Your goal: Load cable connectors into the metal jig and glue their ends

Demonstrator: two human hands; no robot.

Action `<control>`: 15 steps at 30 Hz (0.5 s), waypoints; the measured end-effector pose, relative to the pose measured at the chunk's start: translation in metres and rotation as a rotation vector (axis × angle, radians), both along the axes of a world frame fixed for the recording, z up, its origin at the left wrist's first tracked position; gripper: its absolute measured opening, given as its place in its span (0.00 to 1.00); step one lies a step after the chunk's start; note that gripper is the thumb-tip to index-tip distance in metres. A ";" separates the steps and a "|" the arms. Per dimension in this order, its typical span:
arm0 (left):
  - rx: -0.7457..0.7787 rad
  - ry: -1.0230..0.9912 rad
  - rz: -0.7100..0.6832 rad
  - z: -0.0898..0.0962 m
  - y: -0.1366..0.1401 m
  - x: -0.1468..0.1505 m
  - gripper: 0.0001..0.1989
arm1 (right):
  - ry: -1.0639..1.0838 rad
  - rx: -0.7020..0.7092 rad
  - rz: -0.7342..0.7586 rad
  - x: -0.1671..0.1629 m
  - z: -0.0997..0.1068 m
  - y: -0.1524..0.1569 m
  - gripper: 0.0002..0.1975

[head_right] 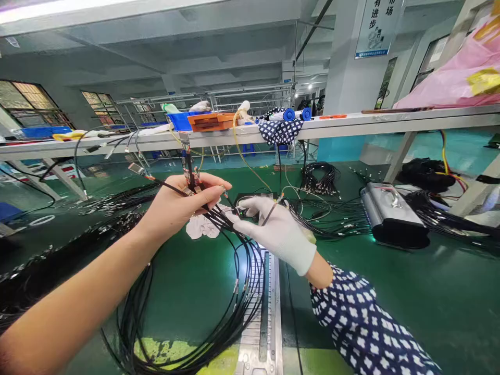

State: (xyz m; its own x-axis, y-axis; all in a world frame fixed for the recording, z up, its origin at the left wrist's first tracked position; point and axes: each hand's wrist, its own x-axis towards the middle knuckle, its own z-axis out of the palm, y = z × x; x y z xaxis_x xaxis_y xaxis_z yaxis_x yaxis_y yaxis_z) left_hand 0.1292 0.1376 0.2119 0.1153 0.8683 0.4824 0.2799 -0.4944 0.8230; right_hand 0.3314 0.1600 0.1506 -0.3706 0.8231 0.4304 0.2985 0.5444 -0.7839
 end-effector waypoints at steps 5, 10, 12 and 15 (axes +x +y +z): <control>-0.006 -0.007 -0.018 -0.001 0.000 0.004 0.10 | 0.025 -0.056 0.093 -0.009 0.007 0.002 0.15; 0.022 0.002 -0.101 -0.002 0.001 0.004 0.12 | -0.042 0.184 0.168 -0.015 0.009 0.008 0.06; 0.011 -0.012 -0.112 -0.002 0.001 0.003 0.13 | -0.024 0.219 0.196 -0.014 0.013 0.009 0.10; -0.022 -0.004 -0.140 -0.004 0.001 0.003 0.12 | 0.032 0.212 0.233 -0.014 0.015 0.008 0.10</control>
State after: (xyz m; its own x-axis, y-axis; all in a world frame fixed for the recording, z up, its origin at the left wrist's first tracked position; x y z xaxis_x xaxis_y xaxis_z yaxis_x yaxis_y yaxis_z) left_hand 0.1320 0.1390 0.2080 0.2339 0.8544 0.4640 0.2059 -0.5099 0.8352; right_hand 0.3176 0.1679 0.1660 -0.5220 0.6085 0.5976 0.1240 0.7474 -0.6527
